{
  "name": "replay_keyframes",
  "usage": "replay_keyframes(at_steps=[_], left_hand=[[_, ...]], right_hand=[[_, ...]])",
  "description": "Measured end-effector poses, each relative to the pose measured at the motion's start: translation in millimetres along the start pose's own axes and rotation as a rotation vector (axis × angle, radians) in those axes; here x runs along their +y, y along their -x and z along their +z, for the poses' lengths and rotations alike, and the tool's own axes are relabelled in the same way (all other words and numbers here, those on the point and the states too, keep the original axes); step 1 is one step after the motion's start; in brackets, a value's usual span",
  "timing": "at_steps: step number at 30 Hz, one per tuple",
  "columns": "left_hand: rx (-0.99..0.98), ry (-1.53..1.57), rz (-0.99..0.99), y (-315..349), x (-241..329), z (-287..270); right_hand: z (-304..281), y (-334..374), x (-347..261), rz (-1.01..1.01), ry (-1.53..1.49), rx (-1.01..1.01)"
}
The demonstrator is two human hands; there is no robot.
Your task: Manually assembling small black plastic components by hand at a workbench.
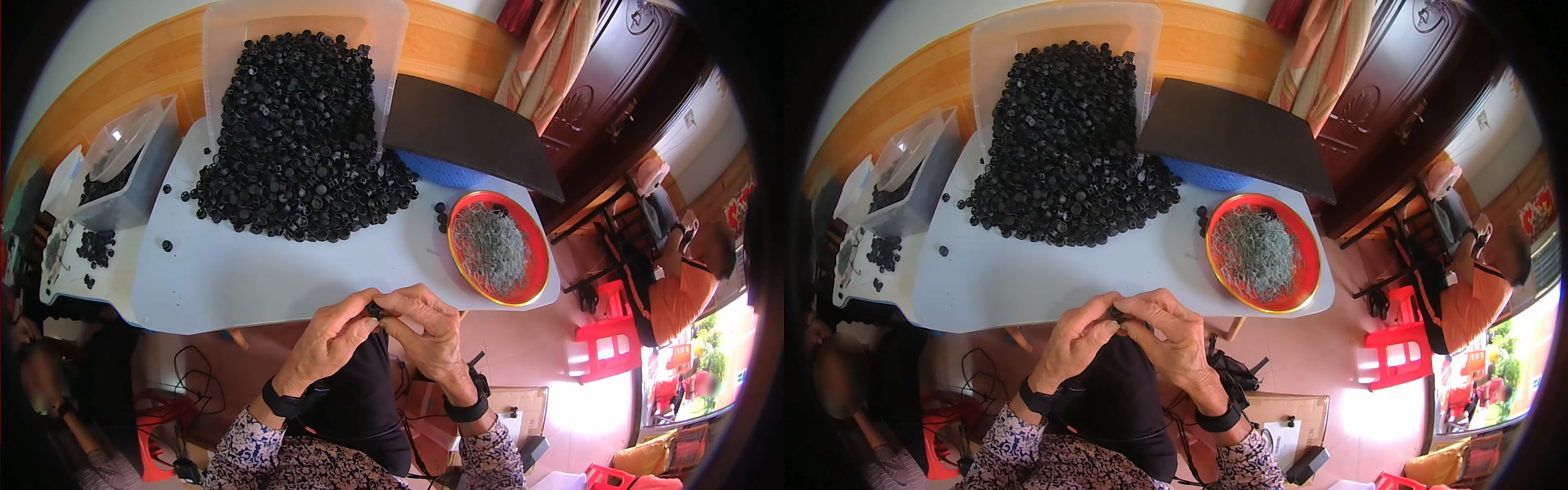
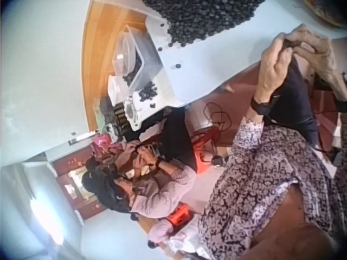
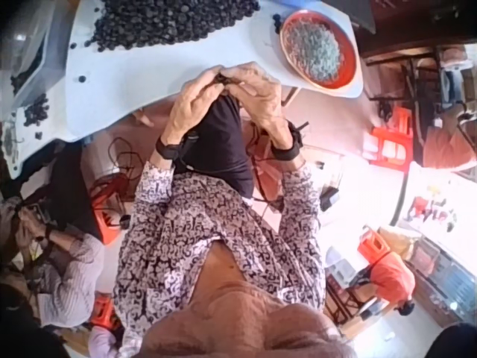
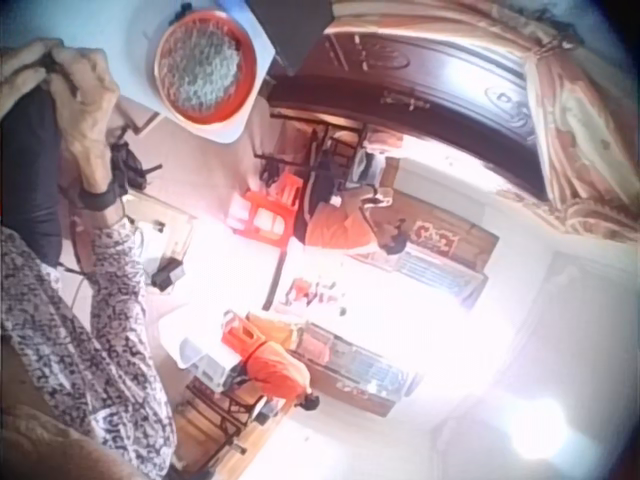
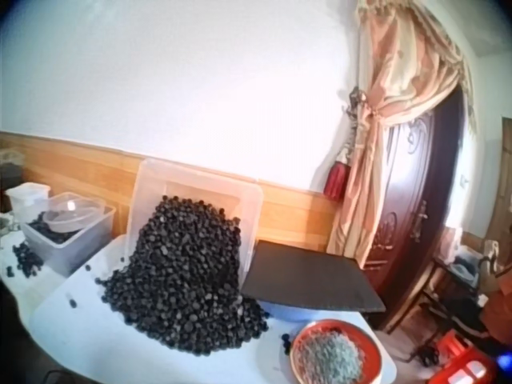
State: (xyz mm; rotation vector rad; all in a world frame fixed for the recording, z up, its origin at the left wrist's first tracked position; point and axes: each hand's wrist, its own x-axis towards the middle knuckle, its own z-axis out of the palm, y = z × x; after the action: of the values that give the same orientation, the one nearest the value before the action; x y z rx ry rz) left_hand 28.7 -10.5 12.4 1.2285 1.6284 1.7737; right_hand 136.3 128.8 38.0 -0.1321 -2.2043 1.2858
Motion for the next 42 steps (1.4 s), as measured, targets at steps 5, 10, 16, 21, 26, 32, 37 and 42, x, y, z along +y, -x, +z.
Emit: replay_keyframes(at_steps=[5,10,16,21,26,32,37,42], left_hand=[[-0.025,0.049,-0.044,-2,7,-4],[0.003,0.030,0.000,-3,2,-7],[0.074,0.097,-0.033,-4,9,-13],[0.180,0.359,-0.190,-1,-2,-17],[0.195,0.398,-0.193,0,-9,-24],[0.246,0.408,-0.142,2,-21,-35],[0.300,0.407,-0.189,1,-27,-40],[0.299,0.386,-0.206,-5,-29,-35]], right_hand=[[-1,-5,-1,-0.006,-0.004,-0.049],[1,-13,-2,0.019,-0.063,-0.071],[10,-27,-9,0.024,-0.090,-0.095],[25,-34,-13,0.047,0.021,-0.101],[40,-36,3,0.203,-0.173,-0.120],[60,-46,6,0.266,-0.389,-0.149],[74,-49,20,0.321,-0.347,-0.116],[72,-44,50,0.351,-0.508,-0.103]])
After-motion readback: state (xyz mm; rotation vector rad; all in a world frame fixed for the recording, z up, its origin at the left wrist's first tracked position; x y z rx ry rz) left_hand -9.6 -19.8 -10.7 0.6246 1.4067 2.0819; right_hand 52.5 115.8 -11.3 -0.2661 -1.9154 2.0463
